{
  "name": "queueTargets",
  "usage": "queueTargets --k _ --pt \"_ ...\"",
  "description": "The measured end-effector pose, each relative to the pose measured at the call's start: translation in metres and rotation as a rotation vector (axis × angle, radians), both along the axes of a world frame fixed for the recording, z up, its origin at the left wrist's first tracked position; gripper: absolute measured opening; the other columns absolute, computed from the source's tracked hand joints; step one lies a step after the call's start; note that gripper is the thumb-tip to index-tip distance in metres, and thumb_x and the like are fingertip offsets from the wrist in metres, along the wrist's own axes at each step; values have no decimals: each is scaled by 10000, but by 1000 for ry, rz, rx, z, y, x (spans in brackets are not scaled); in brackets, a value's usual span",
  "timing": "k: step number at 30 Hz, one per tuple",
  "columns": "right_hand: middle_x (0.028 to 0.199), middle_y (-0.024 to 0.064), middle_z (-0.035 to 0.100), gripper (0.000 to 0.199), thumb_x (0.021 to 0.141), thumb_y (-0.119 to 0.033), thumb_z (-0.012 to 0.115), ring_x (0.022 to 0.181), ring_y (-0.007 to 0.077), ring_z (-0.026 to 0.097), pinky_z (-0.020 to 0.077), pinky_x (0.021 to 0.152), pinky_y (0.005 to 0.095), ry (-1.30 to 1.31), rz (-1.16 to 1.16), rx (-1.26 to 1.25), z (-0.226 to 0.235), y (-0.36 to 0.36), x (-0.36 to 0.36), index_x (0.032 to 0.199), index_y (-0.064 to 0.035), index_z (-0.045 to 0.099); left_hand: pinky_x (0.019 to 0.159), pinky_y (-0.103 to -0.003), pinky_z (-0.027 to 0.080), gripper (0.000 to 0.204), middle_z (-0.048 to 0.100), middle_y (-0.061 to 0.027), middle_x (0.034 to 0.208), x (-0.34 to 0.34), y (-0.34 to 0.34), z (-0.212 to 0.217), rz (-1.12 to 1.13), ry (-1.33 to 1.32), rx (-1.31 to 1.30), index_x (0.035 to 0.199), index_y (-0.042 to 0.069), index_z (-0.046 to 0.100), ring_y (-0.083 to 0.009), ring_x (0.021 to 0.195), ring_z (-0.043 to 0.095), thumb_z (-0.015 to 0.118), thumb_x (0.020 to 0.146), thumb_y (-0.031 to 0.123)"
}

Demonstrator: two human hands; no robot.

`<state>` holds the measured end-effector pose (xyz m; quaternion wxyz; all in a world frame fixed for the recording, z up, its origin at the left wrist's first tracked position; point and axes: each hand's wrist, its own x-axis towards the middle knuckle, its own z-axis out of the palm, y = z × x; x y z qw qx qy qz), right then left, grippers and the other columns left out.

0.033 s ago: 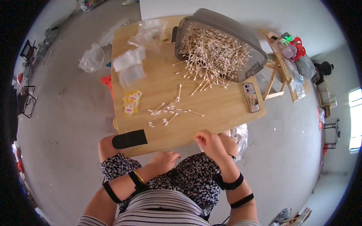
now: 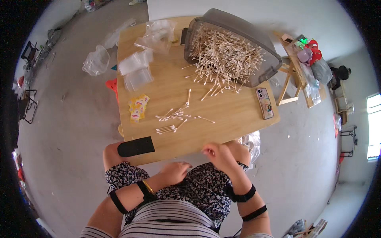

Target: Sorting and organizing cotton swabs on a table into groups and placing some in a plastic bag.

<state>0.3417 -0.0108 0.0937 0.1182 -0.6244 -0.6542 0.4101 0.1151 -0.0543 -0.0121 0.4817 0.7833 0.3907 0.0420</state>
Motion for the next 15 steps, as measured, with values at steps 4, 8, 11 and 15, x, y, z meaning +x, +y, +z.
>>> queueTargets --k 4,8,11,15 --pt "952 134 733 200 877 -162 608 913 307 702 553 805 413 -122 345 -191 -63 -30 12 1010 -123 753 1021 -475 466 484 488 -260 1421 8 -27 -43 -292 -60 -283 1387 112 536 -434 1217 551 542 907 168" --pt "934 143 731 261 804 -81 601 934 340 697 554 840 431 -497 583 -339 -84 -45 1 1003 -119 765 1093 -492 410 536 385 -342 1483 4 -34 -49 -341 18 -265 1440 163 507 -506 1267 496 559 908 206" --pt "1011 151 716 275 801 -74 615 1000 348 685 548 870 431 -608 699 -421 -93 -42 -10 1047 -77 740 1133 -521 359 570 258 -406 1524 -1 -40 -67 -400 39 -232 1464 208 497 -573 1292 440 580 902 241" --pt "1123 168 675 317 781 -42 637 1076 351 660 538 910 431 -474 673 -333 -114 -46 1 1092 -37 698 1141 -569 327 523 190 -358 1582 2 -42 -62 -473 133 -197 1400 226 585 -531 1420 306 592 881 283"
